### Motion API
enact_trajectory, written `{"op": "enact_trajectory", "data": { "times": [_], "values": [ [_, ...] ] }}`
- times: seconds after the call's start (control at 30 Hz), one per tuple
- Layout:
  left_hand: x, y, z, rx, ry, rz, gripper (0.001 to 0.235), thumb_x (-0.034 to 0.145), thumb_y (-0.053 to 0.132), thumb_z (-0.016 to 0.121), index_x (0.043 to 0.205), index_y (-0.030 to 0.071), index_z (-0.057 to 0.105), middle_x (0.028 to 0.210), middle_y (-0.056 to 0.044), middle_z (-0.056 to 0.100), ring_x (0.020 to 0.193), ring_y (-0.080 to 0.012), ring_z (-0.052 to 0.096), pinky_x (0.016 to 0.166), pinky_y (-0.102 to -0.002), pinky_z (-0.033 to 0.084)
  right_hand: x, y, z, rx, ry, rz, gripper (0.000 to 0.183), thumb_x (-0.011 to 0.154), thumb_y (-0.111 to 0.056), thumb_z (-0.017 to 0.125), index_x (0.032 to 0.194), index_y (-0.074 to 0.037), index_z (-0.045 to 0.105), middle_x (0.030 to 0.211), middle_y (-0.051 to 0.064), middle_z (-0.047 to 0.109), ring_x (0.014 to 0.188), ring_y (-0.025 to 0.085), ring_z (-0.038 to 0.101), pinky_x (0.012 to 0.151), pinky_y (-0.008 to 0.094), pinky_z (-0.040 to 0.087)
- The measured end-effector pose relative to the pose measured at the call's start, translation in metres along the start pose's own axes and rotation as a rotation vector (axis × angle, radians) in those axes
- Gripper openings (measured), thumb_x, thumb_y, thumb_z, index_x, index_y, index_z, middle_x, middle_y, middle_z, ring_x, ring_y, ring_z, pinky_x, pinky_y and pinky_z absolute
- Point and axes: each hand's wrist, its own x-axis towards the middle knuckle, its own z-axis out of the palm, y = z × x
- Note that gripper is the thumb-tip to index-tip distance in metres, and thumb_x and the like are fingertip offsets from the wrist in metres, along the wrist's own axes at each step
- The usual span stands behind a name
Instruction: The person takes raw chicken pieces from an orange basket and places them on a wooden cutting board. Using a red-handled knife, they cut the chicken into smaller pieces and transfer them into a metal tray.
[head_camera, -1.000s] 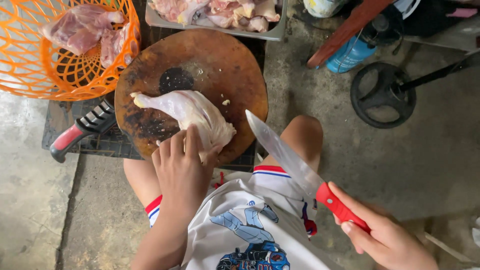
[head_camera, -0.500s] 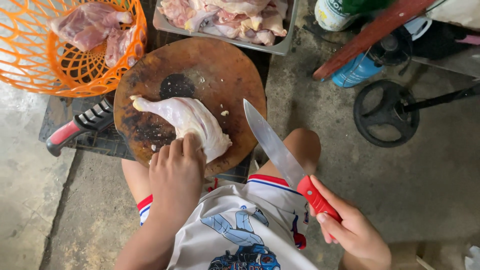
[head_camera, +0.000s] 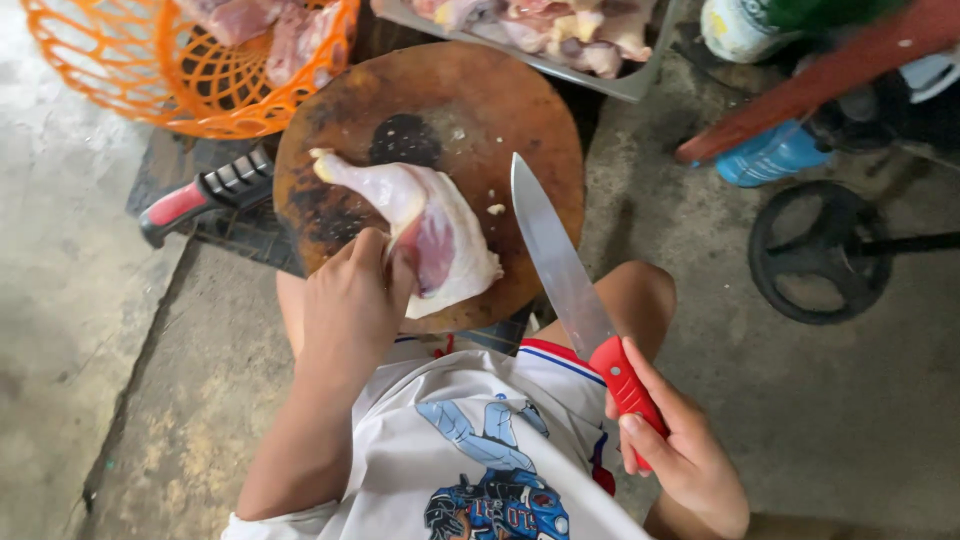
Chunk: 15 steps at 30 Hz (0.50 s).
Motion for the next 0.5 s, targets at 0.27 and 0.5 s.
{"op": "enact_trajectory", "data": {
  "times": [0.27, 0.5],
  "values": [
    [-0.003, -0.022, -0.007, -0.235, -0.093, -0.084, 0.037, 0.103, 0.031, 0.058, 0.075, 0.010, 0.046, 0.055, -0.008, 0.051, 0.052, -0.0280, 0.051, 0.054, -0.042, 0.037, 0.014, 0.000, 0.010, 0.026, -0.035, 0.056, 0.069, 0.098, -0.021, 0.050, 0.163, -0.014, 0.027, 0.097, 0.011, 0.064, 0.045, 0.011, 0.058, 0.050, 0.025, 0.054],
    [0.020, 0.021, -0.026, 0.047, 0.132, 0.036, 0.032, 0.104, 0.042, 0.060, 0.111, 0.011, 0.060, 0.095, -0.011, 0.062, 0.077, -0.0383, 0.065, 0.054, -0.047, 0.045, 0.031, -0.003, 0.023, 0.015, -0.032, 0.031, 0.068, 0.096, -0.017, 0.050, 0.161, -0.012, 0.029, 0.095, 0.010, 0.067, 0.040, 0.012, 0.058, 0.039, 0.025, 0.049]
  ]
}}
